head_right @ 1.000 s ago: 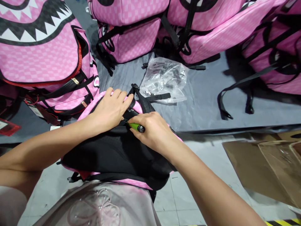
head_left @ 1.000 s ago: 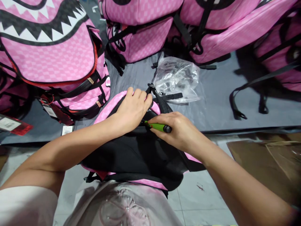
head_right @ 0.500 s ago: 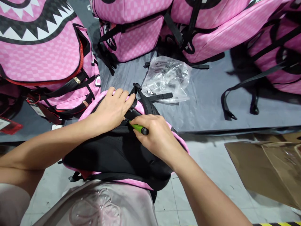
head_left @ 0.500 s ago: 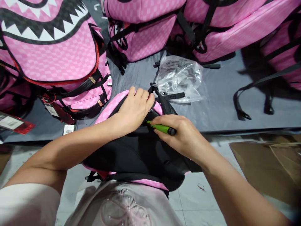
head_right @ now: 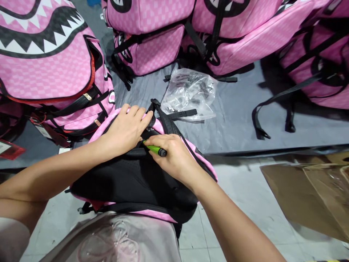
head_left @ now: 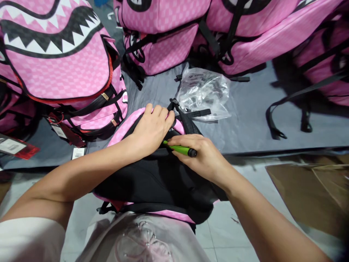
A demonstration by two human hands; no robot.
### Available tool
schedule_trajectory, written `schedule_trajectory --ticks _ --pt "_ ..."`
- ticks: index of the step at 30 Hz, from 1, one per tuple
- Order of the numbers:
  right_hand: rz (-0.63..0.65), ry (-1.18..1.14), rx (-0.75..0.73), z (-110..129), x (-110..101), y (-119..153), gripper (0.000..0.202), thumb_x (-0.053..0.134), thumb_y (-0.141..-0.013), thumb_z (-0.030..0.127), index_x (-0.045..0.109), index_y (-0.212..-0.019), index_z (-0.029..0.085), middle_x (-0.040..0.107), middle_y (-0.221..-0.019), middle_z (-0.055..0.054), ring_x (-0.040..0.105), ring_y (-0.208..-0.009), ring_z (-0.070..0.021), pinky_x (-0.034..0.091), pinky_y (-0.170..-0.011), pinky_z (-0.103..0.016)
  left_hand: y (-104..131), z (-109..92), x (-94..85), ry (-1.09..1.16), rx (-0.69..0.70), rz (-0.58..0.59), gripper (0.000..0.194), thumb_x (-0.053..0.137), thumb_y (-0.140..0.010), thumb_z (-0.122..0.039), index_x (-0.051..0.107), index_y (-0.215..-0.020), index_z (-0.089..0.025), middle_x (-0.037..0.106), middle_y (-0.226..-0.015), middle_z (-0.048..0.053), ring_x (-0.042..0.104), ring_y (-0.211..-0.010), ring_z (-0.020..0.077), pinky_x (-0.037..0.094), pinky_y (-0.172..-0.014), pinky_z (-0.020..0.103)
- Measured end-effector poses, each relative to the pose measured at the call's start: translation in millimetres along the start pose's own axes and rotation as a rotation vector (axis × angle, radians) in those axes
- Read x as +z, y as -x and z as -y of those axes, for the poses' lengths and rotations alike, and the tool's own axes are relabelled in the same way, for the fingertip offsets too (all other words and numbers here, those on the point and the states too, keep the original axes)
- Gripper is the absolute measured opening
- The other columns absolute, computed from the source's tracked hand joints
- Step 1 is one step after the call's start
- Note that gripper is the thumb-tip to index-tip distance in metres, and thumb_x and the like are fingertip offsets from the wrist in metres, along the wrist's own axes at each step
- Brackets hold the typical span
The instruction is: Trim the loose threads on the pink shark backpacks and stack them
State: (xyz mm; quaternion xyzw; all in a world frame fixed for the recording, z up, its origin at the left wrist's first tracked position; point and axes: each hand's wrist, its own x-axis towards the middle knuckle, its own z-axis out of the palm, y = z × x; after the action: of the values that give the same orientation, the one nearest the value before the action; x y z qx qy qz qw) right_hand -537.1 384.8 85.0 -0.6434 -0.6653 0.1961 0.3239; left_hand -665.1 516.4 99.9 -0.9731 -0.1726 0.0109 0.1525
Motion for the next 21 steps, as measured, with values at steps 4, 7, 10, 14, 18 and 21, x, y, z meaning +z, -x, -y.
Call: schedule_trajectory --ticks 4,7,10,14,18,21 --pt "0.009 0.102 0.049 3.1 -0.5 0.8 0.023 0.066 -0.081 0.011 0.075 -0.099 0.021 0.078 -0.101 -0.003 0.073 -0.096 -0.0238 0.053 -0.088 -0.038 -0.3 -0.6 0.4 -0.013 0.000 0.001 0.060 0.055 -0.092 -0.028 0.038 -0.147 -0.010 0.057 -0.125 0.015 0.049 -0.115 0.0299 0.034 -0.103 0.045" --pt "0.013 0.120 0.049 6.9 -1.3 -0.1 0.023 0.066 -0.082 0.013 0.074 -0.101 0.023 0.078 -0.102 -0.002 0.072 -0.096 -0.0239 0.052 -0.089 -0.039 0.0 -0.6 1.0 -0.024 0.010 -0.011 0.058 0.053 -0.092 -0.027 0.038 -0.146 -0.009 0.057 -0.124 0.016 0.050 -0.113 0.0306 0.035 -0.101 0.046" --pt "0.026 0.172 0.079 9.4 -2.2 -0.5 0.022 0.067 -0.081 0.013 0.074 -0.100 0.023 0.078 -0.101 -0.002 0.073 -0.095 -0.0248 0.051 -0.087 -0.039 0.8 -0.4 1.0 -0.036 0.018 -0.031 0.058 0.051 -0.092 -0.025 0.039 -0.146 -0.008 0.057 -0.123 0.016 0.050 -0.112 0.0312 0.036 -0.100 0.046" --pt "0.033 0.145 0.092 10.4 -2.9 -0.3 0.021 0.065 -0.082 0.014 0.074 -0.100 0.023 0.078 -0.101 -0.002 0.073 -0.094 -0.0237 0.052 -0.085 -0.037 1.7 -0.6 -1.8 -0.029 0.015 -0.022 0.057 0.051 -0.093 -0.026 0.039 -0.146 -0.008 0.056 -0.123 0.017 0.050 -0.113 0.0309 0.036 -0.099 0.044" --pt "0.014 0.159 0.076 10.2 -2.7 -1.0 0.021 0.065 -0.082 0.014 0.075 -0.098 0.023 0.079 -0.098 -0.002 0.073 -0.091 -0.0242 0.052 -0.086 -0.038 1.8 -0.5 -4.7 -0.015 0.009 0.002 0.058 0.051 -0.092 -0.026 0.038 -0.146 -0.009 0.056 -0.125 0.017 0.049 -0.114 0.0310 0.035 -0.100 0.045" --pt "0.011 0.137 0.073 10.2 -1.8 -0.7 0.020 0.065 -0.082 0.014 0.075 -0.096 0.023 0.079 -0.096 -0.002 0.073 -0.089 -0.0230 0.052 -0.084 -0.036 2.3 -0.9 -4.0 -0.019 0.009 -0.001 0.058 0.051 -0.092 -0.026 0.038 -0.146 -0.008 0.056 -0.125 0.017 0.049 -0.115 0.0318 0.035 -0.100 0.046"
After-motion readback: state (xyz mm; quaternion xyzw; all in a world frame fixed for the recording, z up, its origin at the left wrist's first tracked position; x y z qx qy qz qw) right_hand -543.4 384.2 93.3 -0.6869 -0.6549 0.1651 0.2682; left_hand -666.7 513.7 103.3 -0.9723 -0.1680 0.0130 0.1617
